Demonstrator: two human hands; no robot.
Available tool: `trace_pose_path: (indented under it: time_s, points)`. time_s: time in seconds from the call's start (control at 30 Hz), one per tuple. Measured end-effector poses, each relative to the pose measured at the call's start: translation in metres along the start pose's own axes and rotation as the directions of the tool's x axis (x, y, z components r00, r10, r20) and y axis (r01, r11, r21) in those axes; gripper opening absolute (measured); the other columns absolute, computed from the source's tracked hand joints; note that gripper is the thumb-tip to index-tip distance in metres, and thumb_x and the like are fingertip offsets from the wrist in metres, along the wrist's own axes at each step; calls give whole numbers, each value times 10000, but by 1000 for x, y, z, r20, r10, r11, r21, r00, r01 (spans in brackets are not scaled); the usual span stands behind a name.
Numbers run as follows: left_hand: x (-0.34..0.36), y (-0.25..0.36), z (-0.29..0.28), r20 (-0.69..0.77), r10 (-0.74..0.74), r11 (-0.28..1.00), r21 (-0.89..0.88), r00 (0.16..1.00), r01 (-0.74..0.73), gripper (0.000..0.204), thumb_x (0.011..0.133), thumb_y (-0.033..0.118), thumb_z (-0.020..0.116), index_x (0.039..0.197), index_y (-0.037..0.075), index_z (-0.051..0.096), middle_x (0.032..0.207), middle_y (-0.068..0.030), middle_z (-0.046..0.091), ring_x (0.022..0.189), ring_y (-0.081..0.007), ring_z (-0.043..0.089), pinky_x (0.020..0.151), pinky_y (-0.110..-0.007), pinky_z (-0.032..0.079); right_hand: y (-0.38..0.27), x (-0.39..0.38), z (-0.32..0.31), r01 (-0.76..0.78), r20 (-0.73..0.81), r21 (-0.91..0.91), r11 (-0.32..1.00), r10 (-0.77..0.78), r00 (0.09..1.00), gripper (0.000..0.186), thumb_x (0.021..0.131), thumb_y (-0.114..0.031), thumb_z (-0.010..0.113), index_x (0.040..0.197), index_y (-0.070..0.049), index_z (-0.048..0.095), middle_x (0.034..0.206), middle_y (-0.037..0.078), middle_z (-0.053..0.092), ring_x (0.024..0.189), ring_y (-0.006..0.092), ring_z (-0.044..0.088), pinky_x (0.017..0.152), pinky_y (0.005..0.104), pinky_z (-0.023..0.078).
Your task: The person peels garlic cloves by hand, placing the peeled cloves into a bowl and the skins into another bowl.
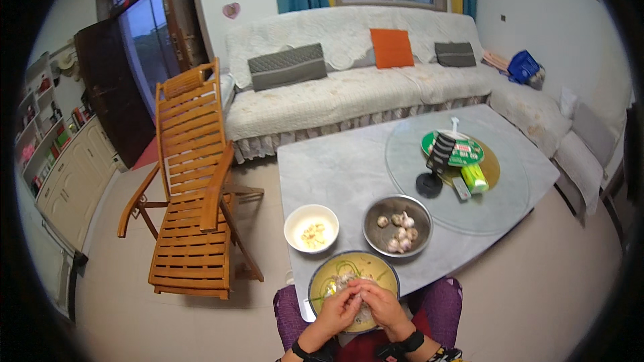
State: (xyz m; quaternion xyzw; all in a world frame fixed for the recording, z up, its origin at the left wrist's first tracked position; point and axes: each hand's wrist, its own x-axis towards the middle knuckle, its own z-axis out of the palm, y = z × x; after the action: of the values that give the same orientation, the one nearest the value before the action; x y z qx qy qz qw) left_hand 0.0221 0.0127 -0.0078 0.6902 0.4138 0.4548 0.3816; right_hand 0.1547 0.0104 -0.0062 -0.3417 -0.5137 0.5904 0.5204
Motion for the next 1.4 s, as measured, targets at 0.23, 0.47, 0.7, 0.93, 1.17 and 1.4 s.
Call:
trace_pose_path:
  time_s: [0.23,0.47,0.7,0.93,1.17,1.4]
  points:
    - [-5,0,2,-64,-11,998,66,998,15,226,815,156,498,987,13,533,685,-123,557,561,-150,538,519,-253,432,15,4,9,41,-63,-82,996,-46,997,188,841,-85,435,938,35,543,1024,96,531,976,175,478,870,285,351]
    - [-7,-4,-6,151,-143,882,-428,978,195,240,882,161,410,1079,48,487,708,7,519,561,-56,475,517,-189,411,4,4,21,13,-70,22,1000,-11,997,174,844,-85,428,885,46,535,1018,112,525,892,187,509,734,283,423]
    - [-10,-40,-2,58,-283,818,-506,957,273,252,905,209,354,999,28,502,706,12,508,567,-38,460,515,-166,395,-23,1,35,331,19,-505,797,-373,927,164,832,-102,445,892,10,549,993,130,527,911,246,501,789,324,398]
    - [0,-6,-1,-175,-109,968,-242,978,64,263,896,216,358,934,10,517,694,-29,540,569,-74,500,487,-203,406,-2,-4,32,230,-164,-365,902,-305,938,144,818,-94,494,935,-10,507,963,129,525,923,192,489,786,293,404]
    - [-6,4,1,-213,134,973,215,968,-87,171,844,125,458,953,19,534,609,-116,569,524,-189,565,492,-281,436,29,-4,14,86,-218,-284,955,-152,964,216,835,-129,493,1016,-10,504,739,60,553,645,154,533,554,266,430]
    - [-5,1,-3,-178,186,961,236,966,-142,202,837,139,450,982,27,535,726,-150,582,640,-277,579,570,-318,452,11,-9,7,82,-51,-536,840,-129,990,216,835,-125,430,868,42,563,759,184,573,649,282,554,582,326,434]
